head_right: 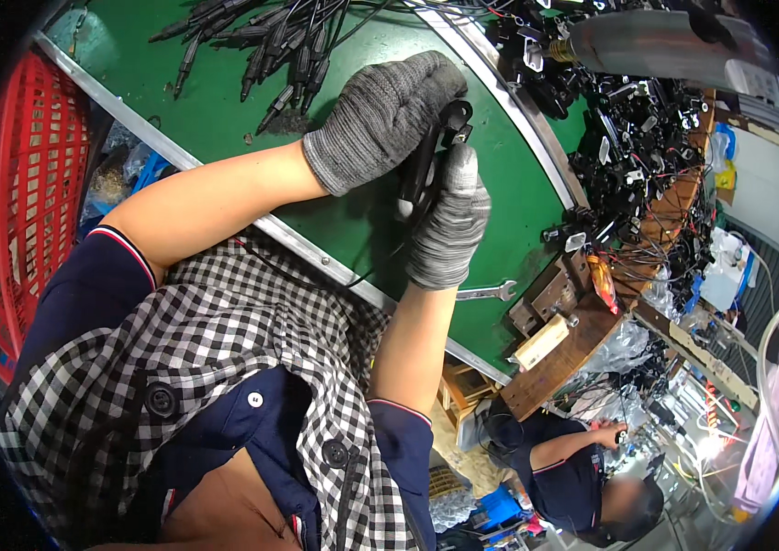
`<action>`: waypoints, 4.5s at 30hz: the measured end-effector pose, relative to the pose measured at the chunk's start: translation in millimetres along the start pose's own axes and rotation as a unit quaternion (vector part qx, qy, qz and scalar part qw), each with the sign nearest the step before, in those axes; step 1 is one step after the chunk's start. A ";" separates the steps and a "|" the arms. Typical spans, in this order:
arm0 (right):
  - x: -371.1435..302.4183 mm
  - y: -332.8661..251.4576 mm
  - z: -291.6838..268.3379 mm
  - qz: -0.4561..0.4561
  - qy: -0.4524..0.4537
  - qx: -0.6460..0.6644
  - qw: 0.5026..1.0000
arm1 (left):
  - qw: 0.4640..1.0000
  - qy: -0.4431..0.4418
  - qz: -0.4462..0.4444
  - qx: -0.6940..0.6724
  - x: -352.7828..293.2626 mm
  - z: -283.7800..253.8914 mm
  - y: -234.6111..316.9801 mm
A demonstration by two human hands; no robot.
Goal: Assembling and inspecting small electronic components and wiring at a manual workstation on a production floor.
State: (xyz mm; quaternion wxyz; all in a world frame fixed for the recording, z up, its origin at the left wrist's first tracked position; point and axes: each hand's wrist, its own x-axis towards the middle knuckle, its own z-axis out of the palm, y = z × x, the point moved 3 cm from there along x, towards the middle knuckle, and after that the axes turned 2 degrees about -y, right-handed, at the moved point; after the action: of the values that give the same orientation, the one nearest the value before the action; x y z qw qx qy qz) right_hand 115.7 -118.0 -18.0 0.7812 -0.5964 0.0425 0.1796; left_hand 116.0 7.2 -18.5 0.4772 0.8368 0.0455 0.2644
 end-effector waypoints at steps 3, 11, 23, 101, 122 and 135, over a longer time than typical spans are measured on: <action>2.7 -7.2 -13.5 -0.219 0.001 -0.384 0.897 | 1.000 -0.008 0.005 0.029 1.2 1.4 -0.9; -5.8 -0.2 24.2 0.060 0.071 0.175 0.980 | 0.995 0.002 0.061 0.085 -3.9 0.9 2.8; -1.6 2.8 7.2 0.058 -0.009 0.109 0.992 | 0.999 -0.024 -0.004 0.032 -6.3 8.6 -7.5; -2.9 -9.1 0.1 -0.144 0.038 -0.226 0.963 | 1.000 -0.001 -0.003 -0.001 1.1 -7.0 6.3; -3.8 -2.8 35.8 0.053 0.092 0.211 0.972 | 0.987 0.035 0.107 0.113 -4.4 -4.2 5.5; 2.7 5.4 -6.8 -0.033 -0.032 -0.063 0.997 | 0.988 0.039 0.109 0.103 -4.0 -4.4 2.7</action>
State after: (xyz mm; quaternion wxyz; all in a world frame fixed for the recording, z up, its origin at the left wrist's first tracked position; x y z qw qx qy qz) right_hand 117.5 -122.7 -25.7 0.7485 -0.6395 -0.0136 0.1749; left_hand 109.9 7.8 -16.1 0.3547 0.8705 -0.0007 0.3411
